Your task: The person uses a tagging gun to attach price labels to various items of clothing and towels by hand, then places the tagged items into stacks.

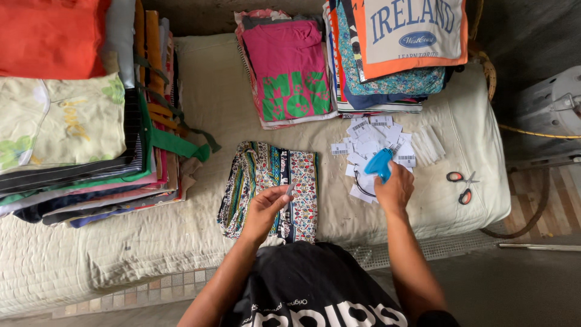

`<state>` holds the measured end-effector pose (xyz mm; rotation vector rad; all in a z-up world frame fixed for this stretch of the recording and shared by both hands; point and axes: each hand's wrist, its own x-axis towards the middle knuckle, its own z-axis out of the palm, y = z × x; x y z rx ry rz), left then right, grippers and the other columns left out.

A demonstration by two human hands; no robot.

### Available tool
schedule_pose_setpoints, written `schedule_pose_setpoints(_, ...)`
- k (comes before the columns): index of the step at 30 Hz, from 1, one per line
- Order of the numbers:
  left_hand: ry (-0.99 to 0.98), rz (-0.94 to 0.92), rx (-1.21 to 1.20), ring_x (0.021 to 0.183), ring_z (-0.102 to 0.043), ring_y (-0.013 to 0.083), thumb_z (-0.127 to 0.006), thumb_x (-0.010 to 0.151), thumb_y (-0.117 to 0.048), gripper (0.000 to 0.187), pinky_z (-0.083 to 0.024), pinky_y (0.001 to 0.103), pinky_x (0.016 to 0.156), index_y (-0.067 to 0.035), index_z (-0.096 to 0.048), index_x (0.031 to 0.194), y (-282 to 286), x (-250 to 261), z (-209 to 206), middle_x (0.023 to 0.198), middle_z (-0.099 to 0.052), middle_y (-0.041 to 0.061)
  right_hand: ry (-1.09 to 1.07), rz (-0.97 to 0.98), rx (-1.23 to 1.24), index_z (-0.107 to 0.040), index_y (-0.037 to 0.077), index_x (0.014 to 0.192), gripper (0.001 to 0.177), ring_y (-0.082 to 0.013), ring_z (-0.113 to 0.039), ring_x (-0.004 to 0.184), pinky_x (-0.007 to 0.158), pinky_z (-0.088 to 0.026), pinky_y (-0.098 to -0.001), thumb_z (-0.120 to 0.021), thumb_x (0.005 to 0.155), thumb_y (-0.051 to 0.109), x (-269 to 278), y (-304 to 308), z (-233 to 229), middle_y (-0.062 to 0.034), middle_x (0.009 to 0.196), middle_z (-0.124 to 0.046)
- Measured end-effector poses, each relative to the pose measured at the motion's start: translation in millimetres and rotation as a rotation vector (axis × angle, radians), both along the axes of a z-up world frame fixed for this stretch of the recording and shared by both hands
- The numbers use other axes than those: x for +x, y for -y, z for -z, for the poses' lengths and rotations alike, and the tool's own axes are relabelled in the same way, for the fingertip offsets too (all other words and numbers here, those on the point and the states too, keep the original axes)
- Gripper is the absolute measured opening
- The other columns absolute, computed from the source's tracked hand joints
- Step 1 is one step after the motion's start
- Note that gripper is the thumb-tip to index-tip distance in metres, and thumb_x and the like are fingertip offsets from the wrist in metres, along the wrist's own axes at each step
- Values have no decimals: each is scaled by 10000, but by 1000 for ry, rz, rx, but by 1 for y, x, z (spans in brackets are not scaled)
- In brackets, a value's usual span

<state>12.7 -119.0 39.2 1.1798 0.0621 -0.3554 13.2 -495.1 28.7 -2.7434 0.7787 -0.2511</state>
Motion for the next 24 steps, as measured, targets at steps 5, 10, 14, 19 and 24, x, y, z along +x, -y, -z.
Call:
schedule_pose_setpoints(5,-35,101,-142,1154,-772,413,-790,1034,-65,323,-607,541,1020,5,-792,1350,31,20,-3,1337,-776,305,-168,-28,22,-619,176,1584,694,-444,-664,1293,1013,-537,-627,-815,934,322,6,16,-3,-194,1426,-717)
schedule_pose_setpoints(10,-13,212,-261,1127,-738,434,-739,1031,14,776,-655,571,998,7,-388,1723,80,40,-59,1334,-634,332,-48,-14,49,-648,115,1563,707,-485,-679,1257,1014,-538,-646,-829,909,312,4,21,-4,-231,1399,-737)
schedule_pose_setpoints(14,-86,148,-318,1003,-777,239,-761,1037,-12,410,-701,373,883,13,-701,1442,95,43,-63,1170,-721,157,308,170,421,-643,183,1552,701,-346,-717,1263,1027,-562,-515,-889,899,246,0,25,-4,-131,1366,-757)
schedule_pose_setpoints(19,-202,72,-420,975,-834,248,-786,1020,-19,365,-714,347,847,1,-773,1384,95,41,-65,1128,-823,155,777,222,1074,-674,156,1373,395,-217,-730,1126,985,-599,-411,-613,983,164,-13,13,-14,-62,1216,-702)
schedule_pose_setpoints(24,-121,80,-315,1017,-831,278,-858,963,1,326,-700,342,878,48,-818,1283,100,44,-39,1117,-840,238,870,53,1746,-711,67,1361,517,-395,-794,1044,1084,-612,-659,-680,870,225,-24,-23,-8,-225,1164,-768)
